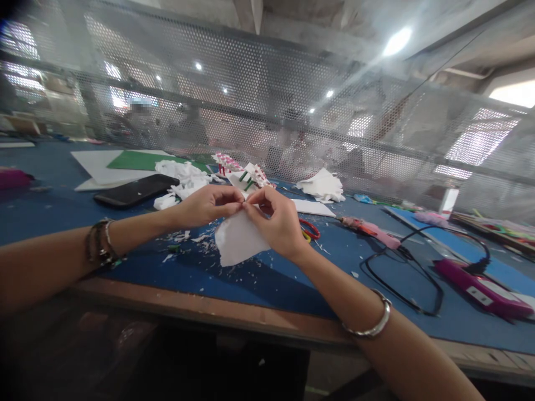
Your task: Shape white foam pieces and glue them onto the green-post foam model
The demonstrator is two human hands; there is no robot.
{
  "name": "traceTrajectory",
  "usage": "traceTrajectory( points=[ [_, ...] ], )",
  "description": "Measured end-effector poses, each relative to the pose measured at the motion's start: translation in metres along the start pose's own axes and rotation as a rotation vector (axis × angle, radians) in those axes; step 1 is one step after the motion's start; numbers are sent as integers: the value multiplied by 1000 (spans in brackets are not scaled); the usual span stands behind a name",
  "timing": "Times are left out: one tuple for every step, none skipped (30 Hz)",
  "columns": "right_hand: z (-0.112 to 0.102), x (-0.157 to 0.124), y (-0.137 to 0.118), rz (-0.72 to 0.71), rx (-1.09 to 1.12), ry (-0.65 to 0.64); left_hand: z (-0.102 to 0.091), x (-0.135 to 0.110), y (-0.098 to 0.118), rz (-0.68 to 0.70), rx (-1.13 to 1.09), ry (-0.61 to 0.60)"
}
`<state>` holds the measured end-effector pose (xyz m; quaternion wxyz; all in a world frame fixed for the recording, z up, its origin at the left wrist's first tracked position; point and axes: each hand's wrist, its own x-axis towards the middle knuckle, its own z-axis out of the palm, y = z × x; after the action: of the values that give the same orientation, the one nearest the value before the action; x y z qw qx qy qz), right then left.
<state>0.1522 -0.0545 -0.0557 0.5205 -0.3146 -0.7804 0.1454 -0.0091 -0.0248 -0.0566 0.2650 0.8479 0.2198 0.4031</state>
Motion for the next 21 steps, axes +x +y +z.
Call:
traceTrajectory(
  points=[
    [0, 0, -1, 5, 12, 1, -1, 0, 0, -17, -50, -18],
    [0, 0, -2, 10, 22, 2, -1, 0, -1, -30, -94, -34],
    [0, 0, -3, 14, 30, 1, -2, 0, -1, -40, -128, -44],
    [1, 0, -3, 16, 33, 1, -2, 0, -1, -46, -154, -47],
    [1, 0, -4, 17, 34, 4, -2, 0, -1, -51, -179, -45],
    [1, 0, -4, 15, 32, 7, -1, -1, 0, -57, -204, -41],
    [1, 0, -4, 9, 29, 11, -1, -1, 0, -65, -228, -35],
    [1, 0, -4, -3, 25, 15, 0, -2, 1, -74, -251, -28],
    [1, 0, -4, -21, 21, 15, 1, -2, 1, -80, -270, -18],
    [1, -1, -4, -40, 16, 12, 2, -3, 1, -83, -285, -9],
    [0, -1, -4, -61, 9, 7, 3, -3, 2, -80, -293, 3],
    [0, -2, -4, -82, -3, 4, 4, -3, 2, -74, -294, 20],
    [-1, -2, -4, -101, -22, 3, 4, -3, 2, -65, -291, 40],
    [-1, -2, -3, -117, -47, 3, 4, -3, 1, -56, -282, 59],
    [-2, -2, -3, -132, -75, 5, 4, -3, 1, -49, -268, 74],
    [-3, -2, -3, -148, -103, 6, 4, -3, 1, -44, -250, 86],
    [-3, -2, -2, -165, -128, 6, 4, -3, 1, -41, -229, 96],
    [-4, -2, -2, -182, -148, 4, 4, -2, 1, -39, -207, 103],
    [-4, -2, -2, -198, -161, 3, 4, -2, 1, -35, -182, 112],
    [-5, -2, -3, -212, -170, 1, 3, -2, 1, -32, -155, 127],
    [-5, -2, -3, -222, -177, -3, 3, -3, 1, -27, -125, 145]
  ],
)
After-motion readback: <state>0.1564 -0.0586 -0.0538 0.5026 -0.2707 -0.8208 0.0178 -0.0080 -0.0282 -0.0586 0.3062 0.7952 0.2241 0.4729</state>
